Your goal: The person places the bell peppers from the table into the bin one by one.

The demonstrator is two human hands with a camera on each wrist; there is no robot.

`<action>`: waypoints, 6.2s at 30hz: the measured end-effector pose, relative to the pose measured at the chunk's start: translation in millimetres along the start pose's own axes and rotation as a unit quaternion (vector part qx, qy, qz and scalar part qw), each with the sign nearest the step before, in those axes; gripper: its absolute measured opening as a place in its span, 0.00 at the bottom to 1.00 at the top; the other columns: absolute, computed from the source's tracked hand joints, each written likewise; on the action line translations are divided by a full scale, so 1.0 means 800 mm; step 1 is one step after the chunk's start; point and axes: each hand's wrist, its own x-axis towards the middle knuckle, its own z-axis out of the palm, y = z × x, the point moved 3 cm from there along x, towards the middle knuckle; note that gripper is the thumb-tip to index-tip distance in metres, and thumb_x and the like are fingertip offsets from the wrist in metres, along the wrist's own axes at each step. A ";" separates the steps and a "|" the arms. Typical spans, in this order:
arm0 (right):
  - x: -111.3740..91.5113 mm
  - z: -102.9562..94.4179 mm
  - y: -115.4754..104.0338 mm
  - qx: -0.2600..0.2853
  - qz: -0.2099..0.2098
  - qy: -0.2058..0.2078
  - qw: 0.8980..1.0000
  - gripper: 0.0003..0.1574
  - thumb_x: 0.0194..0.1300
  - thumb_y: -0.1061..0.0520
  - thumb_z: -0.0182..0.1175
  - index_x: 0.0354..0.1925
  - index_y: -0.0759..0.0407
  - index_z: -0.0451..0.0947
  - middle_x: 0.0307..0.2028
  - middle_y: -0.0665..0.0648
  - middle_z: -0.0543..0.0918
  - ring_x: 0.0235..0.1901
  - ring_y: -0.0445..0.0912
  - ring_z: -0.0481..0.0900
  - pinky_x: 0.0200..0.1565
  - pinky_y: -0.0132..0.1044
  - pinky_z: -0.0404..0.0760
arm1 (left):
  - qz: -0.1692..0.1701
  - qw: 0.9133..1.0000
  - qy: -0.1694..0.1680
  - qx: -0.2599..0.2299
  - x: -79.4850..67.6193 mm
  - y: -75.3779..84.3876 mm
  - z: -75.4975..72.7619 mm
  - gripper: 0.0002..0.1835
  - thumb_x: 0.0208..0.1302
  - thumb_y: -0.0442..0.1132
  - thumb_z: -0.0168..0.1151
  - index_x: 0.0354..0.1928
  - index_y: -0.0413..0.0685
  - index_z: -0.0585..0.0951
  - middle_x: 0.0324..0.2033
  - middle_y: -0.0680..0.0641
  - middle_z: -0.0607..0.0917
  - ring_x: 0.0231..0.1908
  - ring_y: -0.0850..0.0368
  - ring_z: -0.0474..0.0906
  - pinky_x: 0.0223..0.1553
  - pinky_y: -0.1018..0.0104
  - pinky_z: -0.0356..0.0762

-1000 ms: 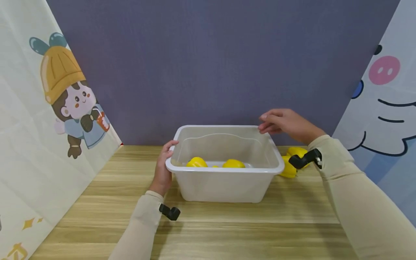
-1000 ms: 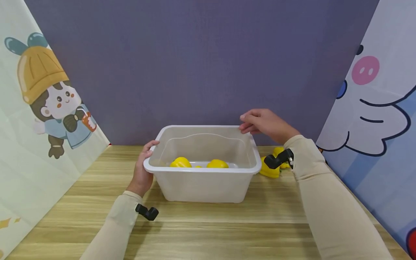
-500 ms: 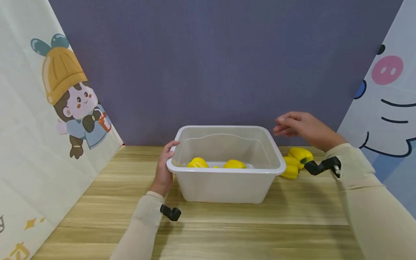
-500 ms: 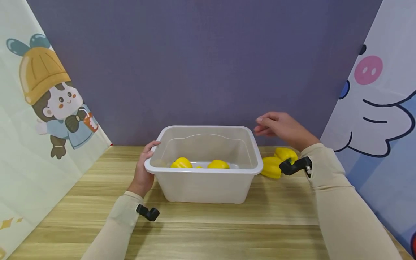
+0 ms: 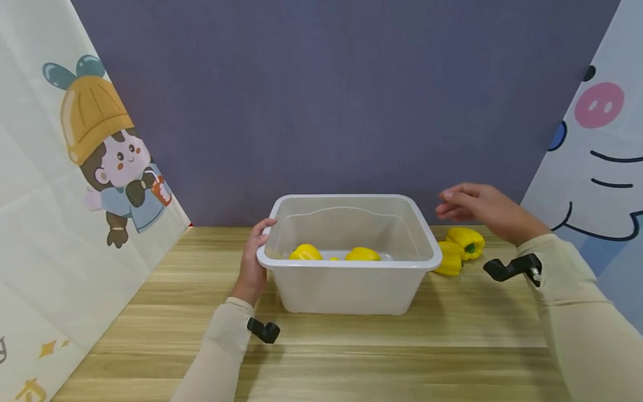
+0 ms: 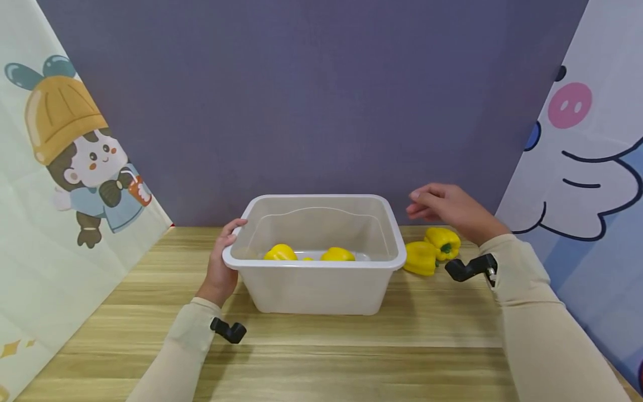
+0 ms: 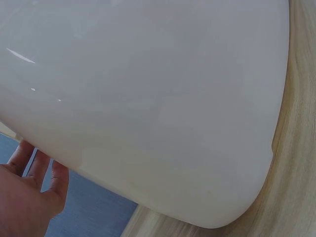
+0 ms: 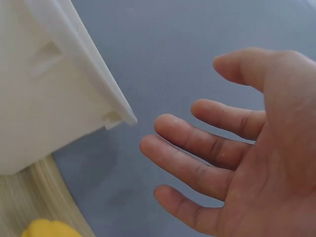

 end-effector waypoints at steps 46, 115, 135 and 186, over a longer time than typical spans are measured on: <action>-0.062 0.042 0.128 0.032 0.060 0.040 0.997 0.43 0.77 0.36 0.45 0.67 0.71 0.64 0.60 0.71 0.74 0.54 0.52 0.80 0.50 0.39 0.81 | -0.008 1.000 -0.010 -0.007 -0.011 0.005 -0.008 0.21 0.68 0.41 0.40 0.59 0.47 0.73 0.52 0.41 0.75 0.44 0.55 0.74 0.46 0.63 0.72; -0.065 0.085 0.176 -0.038 0.098 0.041 0.994 0.55 0.70 0.33 0.55 0.71 0.75 0.53 0.65 0.79 0.63 0.60 0.71 0.67 0.52 0.60 0.76 | -0.004 1.000 -0.011 0.005 -0.011 0.006 -0.008 0.25 0.67 0.41 0.38 0.63 0.40 0.70 0.53 0.35 0.73 0.44 0.55 0.74 0.47 0.60 0.72; -0.064 0.103 0.172 -0.088 0.105 0.015 0.991 0.63 0.67 0.32 0.59 0.72 0.79 0.47 0.64 0.82 0.63 0.60 0.73 0.68 0.54 0.63 0.74 | -0.006 1.000 -0.014 0.005 -0.012 0.006 -0.007 0.25 0.67 0.42 0.39 0.62 0.40 0.70 0.52 0.42 0.75 0.45 0.55 0.73 0.47 0.62 0.72; -0.058 0.106 0.173 -0.093 0.120 0.045 0.987 0.66 0.63 0.27 0.59 0.71 0.77 0.51 0.61 0.80 0.68 0.53 0.67 0.73 0.50 0.59 0.77 | -0.005 1.000 -0.012 0.009 -0.011 0.006 -0.007 0.24 0.67 0.41 0.39 0.61 0.40 0.71 0.48 0.48 0.77 0.44 0.56 0.74 0.46 0.63 0.72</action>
